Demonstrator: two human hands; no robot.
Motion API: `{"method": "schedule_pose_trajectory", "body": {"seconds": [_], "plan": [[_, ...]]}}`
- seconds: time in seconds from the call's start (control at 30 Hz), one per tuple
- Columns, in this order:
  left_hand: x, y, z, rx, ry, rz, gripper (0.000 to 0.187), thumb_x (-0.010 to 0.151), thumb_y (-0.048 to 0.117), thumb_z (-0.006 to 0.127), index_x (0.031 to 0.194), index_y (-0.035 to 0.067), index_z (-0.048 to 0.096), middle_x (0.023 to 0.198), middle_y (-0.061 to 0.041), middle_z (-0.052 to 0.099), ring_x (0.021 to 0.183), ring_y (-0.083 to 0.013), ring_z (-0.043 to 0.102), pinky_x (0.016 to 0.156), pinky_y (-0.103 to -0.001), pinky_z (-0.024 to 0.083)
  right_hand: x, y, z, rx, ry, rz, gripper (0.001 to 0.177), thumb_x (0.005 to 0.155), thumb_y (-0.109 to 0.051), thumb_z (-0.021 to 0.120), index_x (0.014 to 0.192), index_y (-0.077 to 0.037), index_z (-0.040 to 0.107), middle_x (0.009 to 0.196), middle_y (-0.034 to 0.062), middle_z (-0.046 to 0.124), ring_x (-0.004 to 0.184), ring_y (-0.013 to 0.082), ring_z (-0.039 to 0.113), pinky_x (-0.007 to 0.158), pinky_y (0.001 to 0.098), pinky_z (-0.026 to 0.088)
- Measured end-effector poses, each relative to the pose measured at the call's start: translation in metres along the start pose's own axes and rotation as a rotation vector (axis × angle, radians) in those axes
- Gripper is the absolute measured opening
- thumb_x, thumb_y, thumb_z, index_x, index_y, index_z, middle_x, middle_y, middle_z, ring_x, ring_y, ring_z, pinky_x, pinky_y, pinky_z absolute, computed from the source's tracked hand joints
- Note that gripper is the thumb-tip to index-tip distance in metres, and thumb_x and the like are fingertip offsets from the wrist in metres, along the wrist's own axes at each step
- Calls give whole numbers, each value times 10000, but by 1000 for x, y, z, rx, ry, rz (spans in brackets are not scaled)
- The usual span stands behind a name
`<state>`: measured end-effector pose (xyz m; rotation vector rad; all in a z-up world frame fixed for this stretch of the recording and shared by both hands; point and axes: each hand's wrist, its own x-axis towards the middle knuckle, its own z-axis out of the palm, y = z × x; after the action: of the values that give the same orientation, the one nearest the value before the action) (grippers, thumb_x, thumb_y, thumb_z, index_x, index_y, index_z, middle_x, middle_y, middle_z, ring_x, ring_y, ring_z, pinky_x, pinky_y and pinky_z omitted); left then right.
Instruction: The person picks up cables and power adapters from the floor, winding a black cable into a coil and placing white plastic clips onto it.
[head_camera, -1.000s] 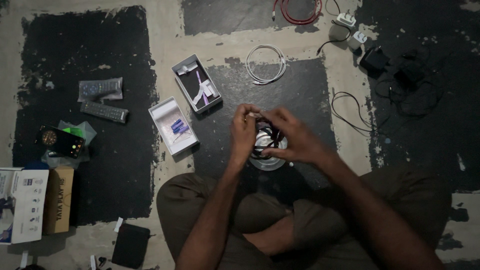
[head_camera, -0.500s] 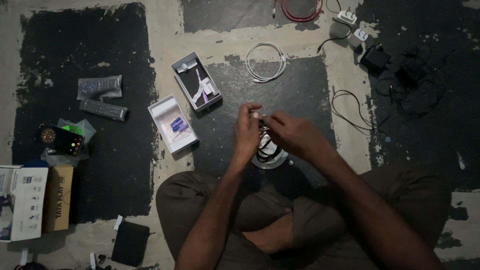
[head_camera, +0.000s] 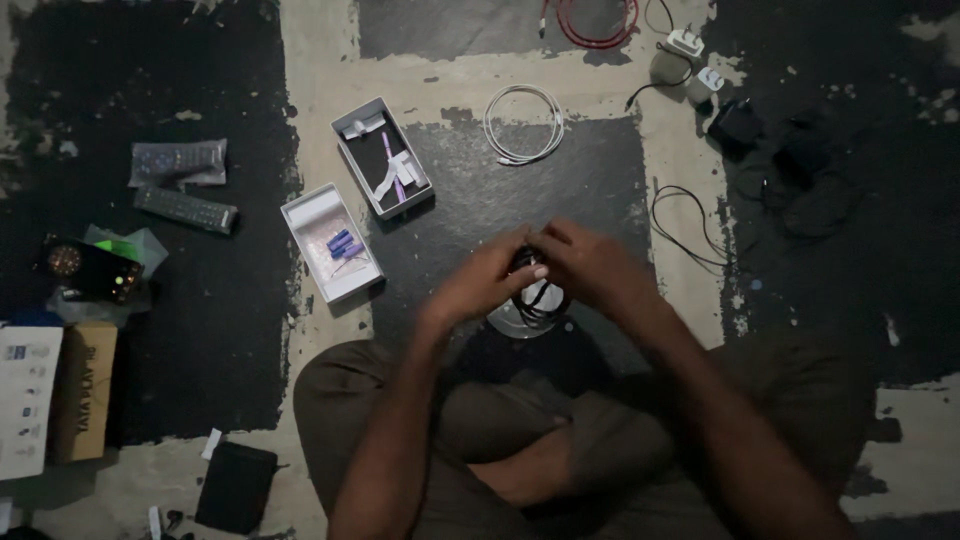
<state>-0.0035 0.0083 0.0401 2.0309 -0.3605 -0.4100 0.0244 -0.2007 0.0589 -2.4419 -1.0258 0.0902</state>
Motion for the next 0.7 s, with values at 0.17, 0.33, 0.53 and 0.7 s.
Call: {"method": "schedule_pose_trajectory", "body": {"seconds": [0.17,0.33,0.53,0.7], "plan": [[-6,13,-6,45,-90,-143,428,1019,285,530,1410,115,553,1287,-135,685,1155,-296,677,1010,-424,525,5,4,-10,224,-31,61,352,855,-126,785,1196,-100,701,1094,81,691,860,241,718,707,363,607],[-6,5,-7,49,105,193,460,999,223,621,1422,59,543,1348,-207,639,1218,-383,616,1028,-471,487,6,7,-24,359,51,-2,379,813,-137,854,1155,-77,700,1069,95,716,964,229,732,800,362,606],[-6,3,-8,116,97,44,356,1003,248,586,1309,67,592,1224,-188,661,1116,-368,643,954,-480,504,7,9,-19,479,57,61,377,825,-137,847,1153,-44,686,1088,114,739,1023,216,746,847,340,619],[-2,-2,6,279,204,113,292,972,216,613,1183,16,595,1122,-214,628,1044,-430,607,845,-523,493,9,10,-15,345,92,60,352,804,-112,861,1092,-20,681,1011,119,750,947,216,751,744,328,587]]}}
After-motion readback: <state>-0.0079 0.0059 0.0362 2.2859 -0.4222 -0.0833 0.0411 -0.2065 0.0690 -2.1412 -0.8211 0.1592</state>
